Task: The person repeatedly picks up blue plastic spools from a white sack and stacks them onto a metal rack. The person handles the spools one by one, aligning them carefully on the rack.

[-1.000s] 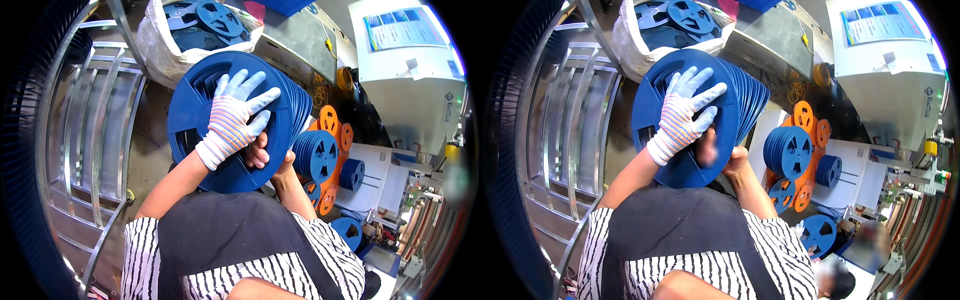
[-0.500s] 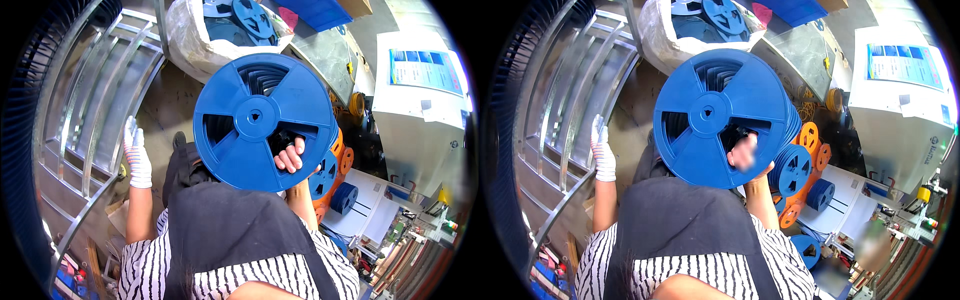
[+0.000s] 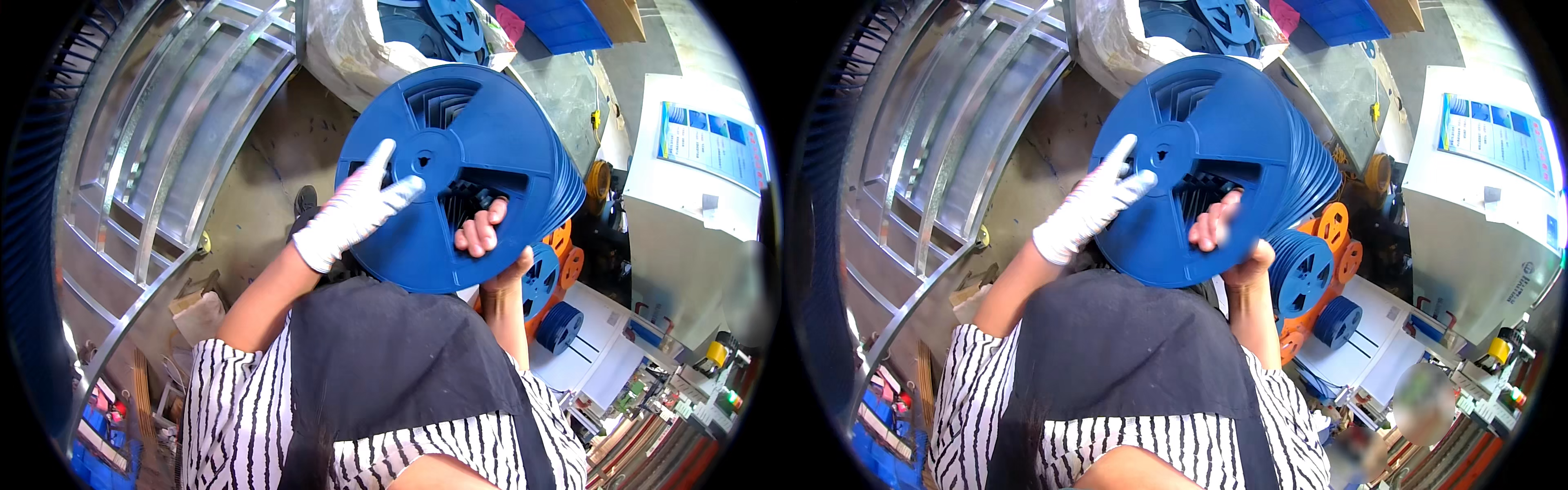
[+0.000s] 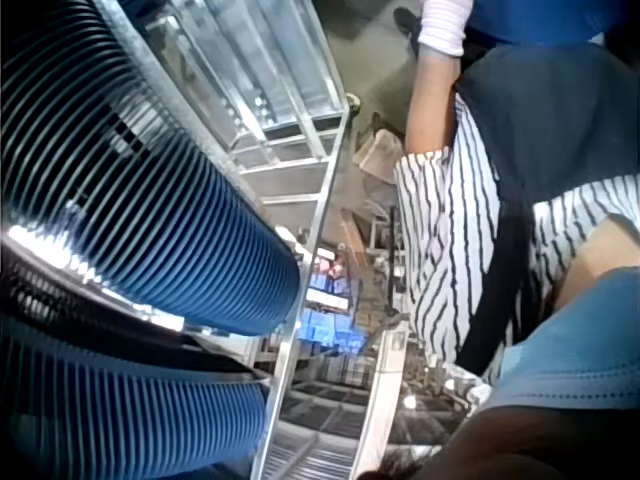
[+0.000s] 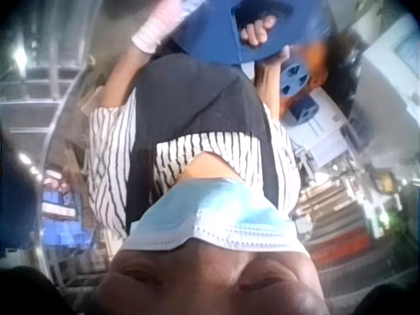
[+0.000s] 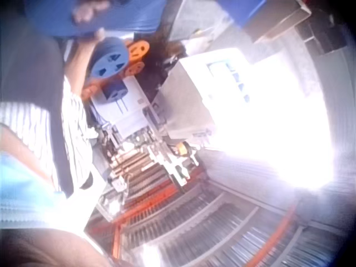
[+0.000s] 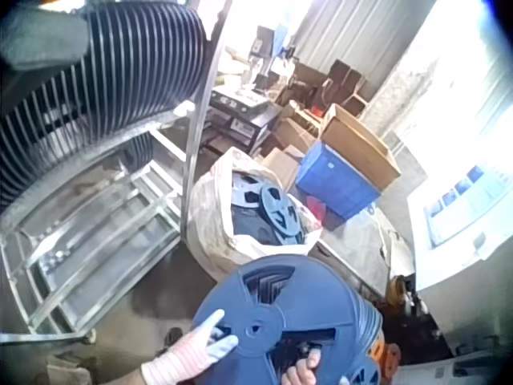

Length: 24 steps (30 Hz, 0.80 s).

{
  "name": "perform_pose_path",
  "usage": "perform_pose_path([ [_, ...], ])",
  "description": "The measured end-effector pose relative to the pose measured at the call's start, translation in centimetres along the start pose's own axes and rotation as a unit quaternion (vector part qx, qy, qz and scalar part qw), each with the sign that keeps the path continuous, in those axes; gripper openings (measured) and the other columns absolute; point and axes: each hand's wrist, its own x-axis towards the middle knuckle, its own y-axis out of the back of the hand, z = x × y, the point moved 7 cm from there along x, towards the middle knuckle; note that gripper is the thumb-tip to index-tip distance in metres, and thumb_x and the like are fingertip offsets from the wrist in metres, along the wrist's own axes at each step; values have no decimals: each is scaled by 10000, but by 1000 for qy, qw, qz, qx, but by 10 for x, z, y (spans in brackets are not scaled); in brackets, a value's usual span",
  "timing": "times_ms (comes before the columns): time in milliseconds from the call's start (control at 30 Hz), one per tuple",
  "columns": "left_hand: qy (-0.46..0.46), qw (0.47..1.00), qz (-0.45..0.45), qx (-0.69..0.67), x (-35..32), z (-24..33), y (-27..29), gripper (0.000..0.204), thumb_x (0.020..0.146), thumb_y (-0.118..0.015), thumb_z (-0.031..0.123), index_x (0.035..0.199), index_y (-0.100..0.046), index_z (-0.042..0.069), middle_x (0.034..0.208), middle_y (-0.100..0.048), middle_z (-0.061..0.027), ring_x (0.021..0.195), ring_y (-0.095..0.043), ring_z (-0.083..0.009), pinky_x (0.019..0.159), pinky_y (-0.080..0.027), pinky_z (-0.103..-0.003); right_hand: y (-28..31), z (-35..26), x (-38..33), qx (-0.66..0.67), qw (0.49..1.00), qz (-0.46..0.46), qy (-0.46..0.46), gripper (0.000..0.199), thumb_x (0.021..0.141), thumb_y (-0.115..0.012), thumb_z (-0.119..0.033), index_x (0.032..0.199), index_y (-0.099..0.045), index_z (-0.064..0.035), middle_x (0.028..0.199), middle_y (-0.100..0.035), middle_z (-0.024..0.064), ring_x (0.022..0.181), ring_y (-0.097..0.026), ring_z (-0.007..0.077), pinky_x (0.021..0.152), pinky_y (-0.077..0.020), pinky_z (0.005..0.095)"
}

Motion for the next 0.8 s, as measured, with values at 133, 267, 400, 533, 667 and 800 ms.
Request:
perform_pose_path([
  [133, -18, 991, 11, 135, 10, 10, -10, 1110, 693, -779, 445, 1493, -131, 30, 1313, -465, -296, 1222, -484, -367, 1022, -379, -370, -8, 18, 2, -101, 988, 99, -59, 599, 644, -788, -323, 1095, -527, -28, 895, -626, 118, 868, -629, 271, 812, -508, 410],
  [267, -11, 976, -2, -215, 1, 10, 17, 1019, 708, -772, 124, 1507, -142, 72, 1185, -556, -163, 1048, -561, -218, 922, -449, -324, -24, 9, -3, -150, 969, 186, -61, 639, 643, -743, -281, 1174, -516, -7, 1001, -634, 132, 959, -631, 264, 926, -478, 399],
  [400, 20, 872, -42, -487, -31, 19, 65, 685, 830, -604, 158, 1443, -318, 48, 1193, -558, -215, 1016, -597, -237, 903, -513, -366, -9, 5, -7, -113, 980, 163, -19, 646, 691, -709, -261, 1233, -467, -5, 949, -630, 123, 917, -633, 255, 891, -488, 398],
  [533, -39, 775, -134, -616, -46, 6, 95, 831, 770, -700, 359, 1416, -320, 0, 1310, -471, -249, 1002, -610, -298, 894, -532, -418, 5, 4, -6, -59, 981, 185, 25, 642, 719, -693, -260, 1259, -437, -23, 890, -600, 109, 847, -616, 247, 838, -497, 406],
  [667, -83, 736, -120, -661, -56, 2, 99, 841, 787, -688, 395, 1425, -305, 3, 1309, -469, -259, 1010, -604, -309, 878, -534, -434, 6, -1, -9, -64, 982, 170, 41, 613, 746, -679, -294, 1253, -437, -49, 871, -557, 70, 807, -559, 204, 820, -474, 386],
  [800, -96, 741, -110, -655, -56, 2, 98, 810, 809, -665, 438, 1421, -333, 25, 1294, -498, -245, 979, -617, -281, 871, -533, -423, 11, -1, -16, -55, 981, 180, 48, 640, 690, -679, -314, 1230, -446, -62, 854, -575, 76, 801, -578, 212, 821, -475, 394],
])
